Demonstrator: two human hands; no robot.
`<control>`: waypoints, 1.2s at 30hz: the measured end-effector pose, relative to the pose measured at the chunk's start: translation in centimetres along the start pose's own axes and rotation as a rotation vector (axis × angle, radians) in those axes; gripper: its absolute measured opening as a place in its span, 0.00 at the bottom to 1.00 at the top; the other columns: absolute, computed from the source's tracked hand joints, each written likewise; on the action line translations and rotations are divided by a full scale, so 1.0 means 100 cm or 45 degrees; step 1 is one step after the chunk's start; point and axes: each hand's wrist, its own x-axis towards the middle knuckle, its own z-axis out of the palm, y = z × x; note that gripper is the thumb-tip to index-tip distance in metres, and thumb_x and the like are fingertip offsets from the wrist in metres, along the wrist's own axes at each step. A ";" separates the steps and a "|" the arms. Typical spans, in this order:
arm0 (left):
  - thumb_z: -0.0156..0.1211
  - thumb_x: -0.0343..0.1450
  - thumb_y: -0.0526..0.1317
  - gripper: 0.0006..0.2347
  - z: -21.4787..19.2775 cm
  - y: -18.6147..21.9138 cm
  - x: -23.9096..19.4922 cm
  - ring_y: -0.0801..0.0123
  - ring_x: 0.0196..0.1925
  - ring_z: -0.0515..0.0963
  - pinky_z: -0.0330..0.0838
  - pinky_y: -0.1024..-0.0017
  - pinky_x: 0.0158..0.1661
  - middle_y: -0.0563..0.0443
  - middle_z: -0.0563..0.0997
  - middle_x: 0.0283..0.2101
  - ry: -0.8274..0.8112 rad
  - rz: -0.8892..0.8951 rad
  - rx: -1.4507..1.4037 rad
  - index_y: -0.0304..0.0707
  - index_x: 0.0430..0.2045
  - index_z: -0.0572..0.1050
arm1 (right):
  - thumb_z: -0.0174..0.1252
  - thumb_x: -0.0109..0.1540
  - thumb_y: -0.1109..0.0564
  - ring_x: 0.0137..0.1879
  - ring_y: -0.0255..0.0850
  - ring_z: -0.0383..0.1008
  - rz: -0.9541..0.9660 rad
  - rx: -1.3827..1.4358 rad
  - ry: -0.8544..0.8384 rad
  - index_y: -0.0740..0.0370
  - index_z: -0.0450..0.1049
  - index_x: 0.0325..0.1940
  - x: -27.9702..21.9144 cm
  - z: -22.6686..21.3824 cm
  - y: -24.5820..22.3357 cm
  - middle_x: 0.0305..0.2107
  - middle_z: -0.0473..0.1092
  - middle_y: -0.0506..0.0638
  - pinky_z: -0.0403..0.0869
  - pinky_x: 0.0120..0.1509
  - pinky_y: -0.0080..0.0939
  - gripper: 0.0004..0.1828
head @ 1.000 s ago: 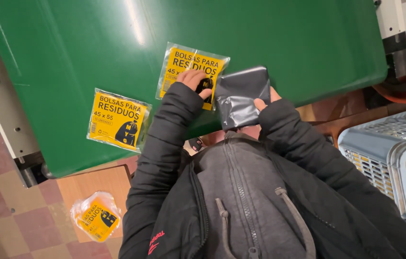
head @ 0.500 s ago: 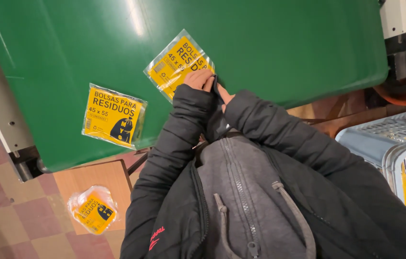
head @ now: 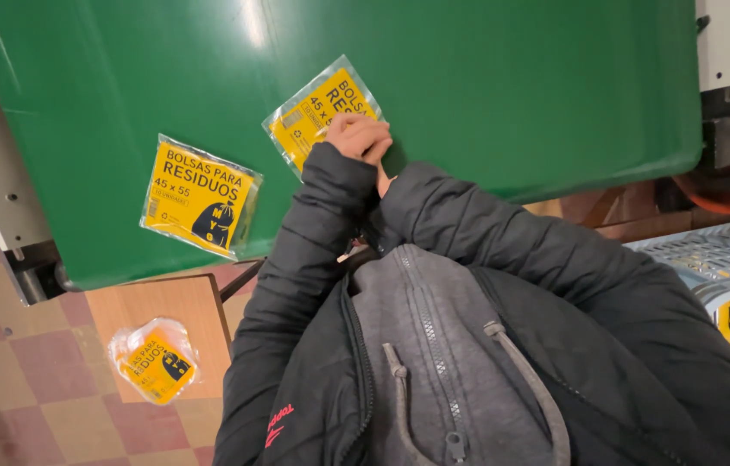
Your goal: The person folds grey plastic bags by hand on a green conveyor belt and places each one into a yellow printed plastic sleeve. The person then puts the packaged bags into a blue plastic basket on the floor.
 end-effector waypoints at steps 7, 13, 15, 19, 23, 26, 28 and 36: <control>0.70 0.68 0.35 0.08 -0.018 0.029 -0.027 0.53 0.57 0.76 0.71 0.60 0.58 0.49 0.82 0.50 0.067 0.143 0.091 0.39 0.39 0.81 | 0.54 0.63 0.53 0.34 0.59 0.76 -0.048 -0.042 -0.002 0.60 0.63 0.69 0.008 0.001 -0.001 0.35 0.75 0.63 0.75 0.41 0.56 0.29; 0.68 0.64 0.35 0.18 -0.026 0.035 -0.046 0.45 0.56 0.74 0.70 0.56 0.57 0.41 0.77 0.51 0.282 -0.069 0.364 0.34 0.48 0.75 | 0.50 0.67 0.57 0.54 0.59 0.77 -0.309 0.615 0.055 0.65 0.64 0.67 0.005 0.005 0.016 0.51 0.73 0.67 0.74 0.58 0.52 0.24; 0.66 0.66 0.34 0.17 -0.029 0.035 -0.049 0.48 0.52 0.75 0.73 0.59 0.54 0.44 0.78 0.48 0.231 -0.057 0.558 0.36 0.50 0.75 | 0.51 0.65 0.56 0.52 0.59 0.77 -0.250 0.458 -0.037 0.63 0.64 0.67 0.007 0.003 0.007 0.50 0.74 0.66 0.74 0.57 0.52 0.25; 0.63 0.66 0.34 0.17 -0.048 0.054 -0.020 0.52 0.47 0.76 0.74 0.62 0.48 0.46 0.78 0.45 0.121 -0.007 0.638 0.35 0.50 0.76 | 0.53 0.64 0.54 0.46 0.62 0.76 -0.230 0.099 -0.091 0.61 0.65 0.68 0.009 -0.018 -0.029 0.45 0.74 0.66 0.74 0.52 0.56 0.28; 0.62 0.64 0.36 0.15 -0.053 0.064 -0.011 0.53 0.40 0.76 0.73 0.60 0.40 0.46 0.76 0.37 -0.056 0.099 0.479 0.35 0.44 0.77 | 0.58 0.63 0.53 0.39 0.63 0.76 -0.198 0.047 0.056 0.60 0.69 0.59 0.015 0.006 -0.004 0.38 0.76 0.65 0.74 0.44 0.57 0.21; 0.63 0.65 0.36 0.12 -0.050 0.062 -0.034 0.53 0.38 0.75 0.73 0.59 0.39 0.46 0.75 0.36 -0.113 0.162 0.333 0.35 0.42 0.76 | 0.59 0.62 0.55 0.36 0.57 0.76 -0.113 0.290 0.058 0.63 0.68 0.57 0.020 0.014 0.034 0.35 0.76 0.62 0.74 0.40 0.54 0.21; 0.65 0.66 0.35 0.11 -0.050 0.055 -0.055 0.53 0.38 0.75 0.73 0.59 0.39 0.46 0.75 0.35 -0.104 0.159 0.275 0.35 0.41 0.75 | 0.58 0.61 0.56 0.34 0.52 0.75 -0.054 0.454 0.018 0.65 0.65 0.59 0.036 -0.002 0.044 0.33 0.76 0.60 0.74 0.38 0.51 0.23; 0.60 0.69 0.36 0.14 -0.044 -0.015 -0.133 0.70 0.28 0.82 0.78 0.72 0.31 0.49 0.80 0.33 0.541 -1.221 -0.542 0.31 0.46 0.69 | 0.52 0.67 0.55 0.29 0.36 0.76 0.475 0.901 -0.431 0.67 0.73 0.56 0.070 -0.038 0.041 0.31 0.74 0.50 0.75 0.29 0.37 0.17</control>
